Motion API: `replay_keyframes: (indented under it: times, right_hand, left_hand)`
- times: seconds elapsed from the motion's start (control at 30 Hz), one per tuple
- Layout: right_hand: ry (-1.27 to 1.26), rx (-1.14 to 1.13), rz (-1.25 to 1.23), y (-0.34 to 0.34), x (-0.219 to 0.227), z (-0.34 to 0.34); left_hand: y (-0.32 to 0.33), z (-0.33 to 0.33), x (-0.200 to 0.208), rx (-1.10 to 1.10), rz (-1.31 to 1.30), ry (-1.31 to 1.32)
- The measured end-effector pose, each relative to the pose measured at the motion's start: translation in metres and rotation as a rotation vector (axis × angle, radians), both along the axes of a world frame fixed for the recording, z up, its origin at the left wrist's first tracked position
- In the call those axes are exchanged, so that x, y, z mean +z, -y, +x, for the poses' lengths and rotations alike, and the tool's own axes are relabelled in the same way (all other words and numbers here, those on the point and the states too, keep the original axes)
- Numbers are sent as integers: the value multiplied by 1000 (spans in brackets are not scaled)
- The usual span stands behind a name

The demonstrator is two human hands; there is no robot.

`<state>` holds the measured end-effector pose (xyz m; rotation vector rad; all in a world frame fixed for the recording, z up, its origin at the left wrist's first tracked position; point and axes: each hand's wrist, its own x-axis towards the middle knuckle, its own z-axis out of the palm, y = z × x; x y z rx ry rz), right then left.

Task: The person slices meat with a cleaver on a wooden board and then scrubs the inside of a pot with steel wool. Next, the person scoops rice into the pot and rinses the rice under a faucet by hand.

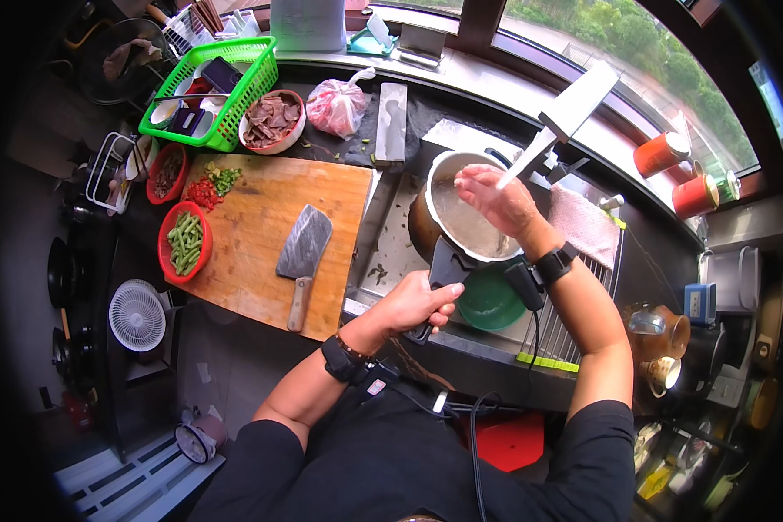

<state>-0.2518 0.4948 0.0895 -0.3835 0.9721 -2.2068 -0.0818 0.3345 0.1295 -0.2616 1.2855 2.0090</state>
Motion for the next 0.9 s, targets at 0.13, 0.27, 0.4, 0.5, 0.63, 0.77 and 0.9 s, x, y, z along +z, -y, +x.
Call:
replay_keyframes:
  times: [0.13,0.27,0.4,0.5,0.63,0.77,0.9]
  right_hand:
    - [-48,32,-19,-8,-13,-10]
    - [72,234,528,0,38,-2]
    - [-286,-97,891,-24,63,-5]
    - [-166,-641,842,-80,23,-37]
    - [-57,-1064,993,-134,-18,-65]
    - [108,-967,1094,-137,-27,-70]
    - [-128,-755,1223,-182,-79,-98]
  left_hand:
    - [-8,-5,3,-8,-18,4]
    - [-9,-6,4,-6,-20,8]
    - [-5,-6,3,13,-15,15]
    - [-4,-6,0,8,25,7]
    - [-3,-5,-3,21,9,36]
    - [-1,-1,-8,44,27,57]
    - [-3,-3,-6,6,25,60]
